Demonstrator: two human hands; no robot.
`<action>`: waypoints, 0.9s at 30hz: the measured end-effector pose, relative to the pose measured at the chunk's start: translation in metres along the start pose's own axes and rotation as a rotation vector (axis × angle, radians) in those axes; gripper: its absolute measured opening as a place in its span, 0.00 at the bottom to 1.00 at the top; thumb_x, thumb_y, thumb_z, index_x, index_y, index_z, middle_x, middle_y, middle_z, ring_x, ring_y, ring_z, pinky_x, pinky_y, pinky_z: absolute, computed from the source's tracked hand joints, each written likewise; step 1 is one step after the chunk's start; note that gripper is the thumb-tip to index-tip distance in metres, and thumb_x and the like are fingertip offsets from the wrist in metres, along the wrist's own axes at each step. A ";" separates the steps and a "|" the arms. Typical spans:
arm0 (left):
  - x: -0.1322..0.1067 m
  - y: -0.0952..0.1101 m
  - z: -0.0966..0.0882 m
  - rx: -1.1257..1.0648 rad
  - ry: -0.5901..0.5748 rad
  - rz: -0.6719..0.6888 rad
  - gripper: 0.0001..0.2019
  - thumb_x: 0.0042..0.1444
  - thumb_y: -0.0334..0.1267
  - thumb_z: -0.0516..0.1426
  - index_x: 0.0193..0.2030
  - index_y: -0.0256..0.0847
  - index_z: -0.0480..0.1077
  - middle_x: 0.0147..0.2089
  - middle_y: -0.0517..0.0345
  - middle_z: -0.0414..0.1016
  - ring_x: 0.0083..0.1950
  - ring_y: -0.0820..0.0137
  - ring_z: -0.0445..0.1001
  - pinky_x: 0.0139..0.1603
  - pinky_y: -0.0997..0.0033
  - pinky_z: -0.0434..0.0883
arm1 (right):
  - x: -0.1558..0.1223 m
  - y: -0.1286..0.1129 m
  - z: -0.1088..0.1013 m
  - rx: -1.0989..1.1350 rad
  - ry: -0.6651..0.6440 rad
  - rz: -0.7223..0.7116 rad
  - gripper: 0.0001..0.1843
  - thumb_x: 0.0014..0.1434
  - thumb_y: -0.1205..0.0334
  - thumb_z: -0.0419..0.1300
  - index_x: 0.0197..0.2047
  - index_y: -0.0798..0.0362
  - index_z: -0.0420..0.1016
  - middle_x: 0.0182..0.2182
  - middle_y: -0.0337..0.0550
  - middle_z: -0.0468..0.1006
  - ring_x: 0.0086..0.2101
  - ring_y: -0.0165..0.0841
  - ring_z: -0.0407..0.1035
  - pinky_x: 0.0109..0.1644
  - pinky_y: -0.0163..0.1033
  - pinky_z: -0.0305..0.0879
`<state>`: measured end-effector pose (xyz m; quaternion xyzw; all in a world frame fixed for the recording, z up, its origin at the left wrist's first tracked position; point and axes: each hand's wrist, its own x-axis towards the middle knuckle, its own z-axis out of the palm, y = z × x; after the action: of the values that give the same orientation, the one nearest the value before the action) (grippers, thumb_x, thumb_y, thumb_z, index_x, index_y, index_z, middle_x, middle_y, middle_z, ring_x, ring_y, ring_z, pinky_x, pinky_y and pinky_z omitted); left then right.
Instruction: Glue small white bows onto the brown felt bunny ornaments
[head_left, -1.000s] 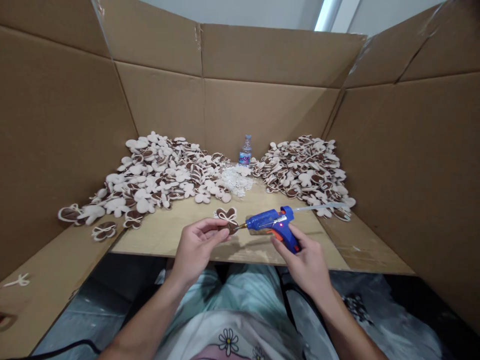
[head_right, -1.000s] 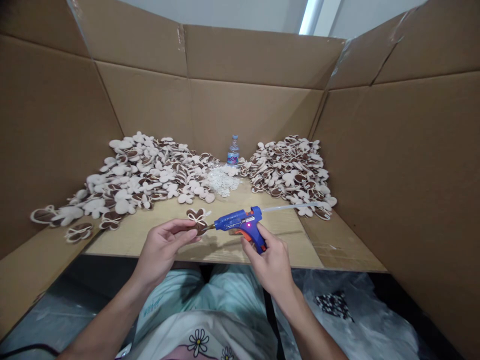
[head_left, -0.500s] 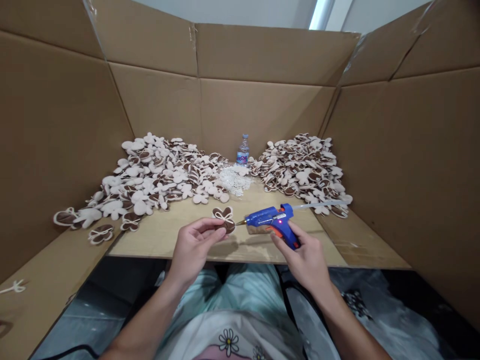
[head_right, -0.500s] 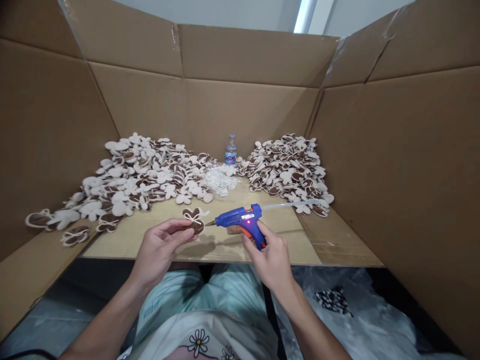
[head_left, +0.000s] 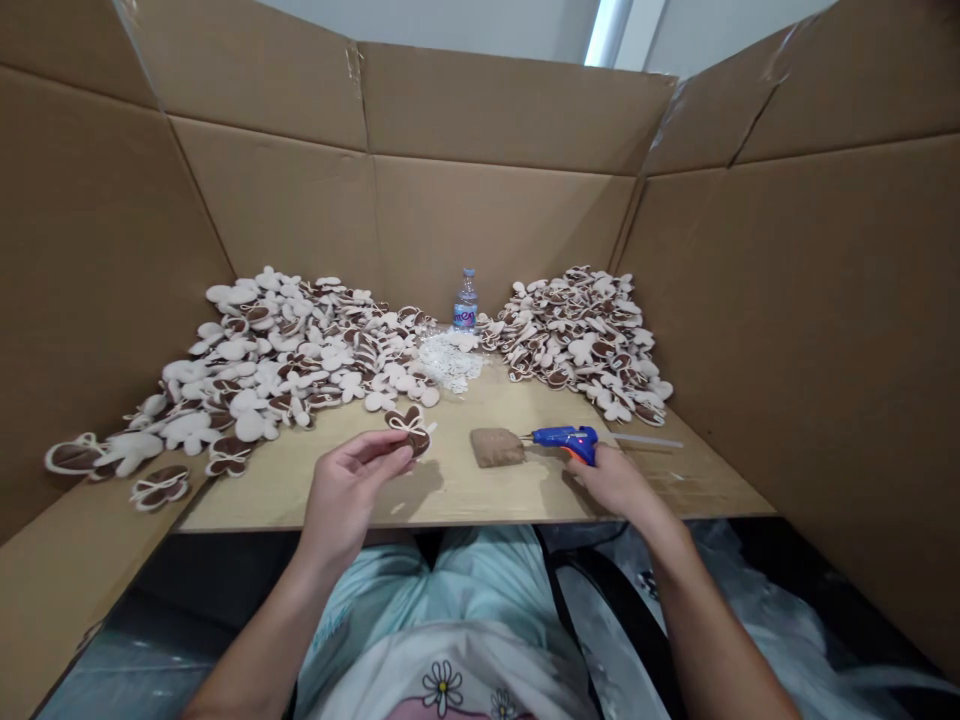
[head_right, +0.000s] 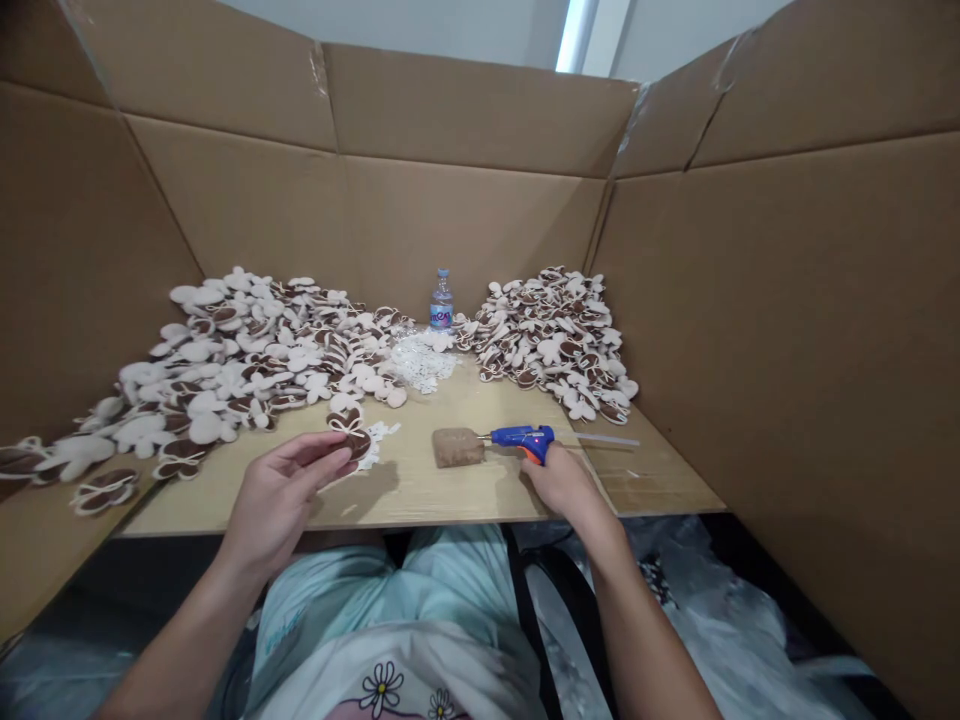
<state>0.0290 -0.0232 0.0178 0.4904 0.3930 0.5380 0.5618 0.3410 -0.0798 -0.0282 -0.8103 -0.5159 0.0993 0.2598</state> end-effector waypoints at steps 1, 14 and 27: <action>0.001 0.000 0.000 -0.002 0.005 -0.001 0.12 0.43 0.35 0.70 0.36 0.37 0.79 0.36 0.54 0.84 0.40 0.66 0.81 0.45 0.70 0.77 | 0.001 0.004 0.001 -0.007 -0.012 0.008 0.07 0.51 0.61 0.59 0.29 0.52 0.78 0.27 0.46 0.81 0.26 0.37 0.71 0.29 0.36 0.61; 0.016 0.008 -0.019 0.068 0.100 0.091 0.12 0.42 0.36 0.70 0.36 0.40 0.79 0.35 0.56 0.83 0.41 0.68 0.79 0.44 0.73 0.74 | -0.003 0.007 -0.001 -0.077 -0.146 0.073 0.18 0.51 0.47 0.61 0.21 0.53 0.71 0.22 0.45 0.78 0.22 0.34 0.69 0.24 0.35 0.57; 0.019 0.008 -0.029 0.061 0.106 0.140 0.09 0.45 0.35 0.68 0.35 0.39 0.80 0.37 0.53 0.83 0.42 0.65 0.79 0.44 0.68 0.74 | -0.030 -0.093 0.028 0.115 -0.122 -0.441 0.09 0.57 0.62 0.59 0.39 0.55 0.77 0.32 0.47 0.82 0.32 0.36 0.75 0.35 0.35 0.66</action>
<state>0.0014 -0.0015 0.0216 0.5045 0.4032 0.5888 0.4860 0.2425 -0.0663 -0.0066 -0.6543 -0.6886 0.1185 0.2893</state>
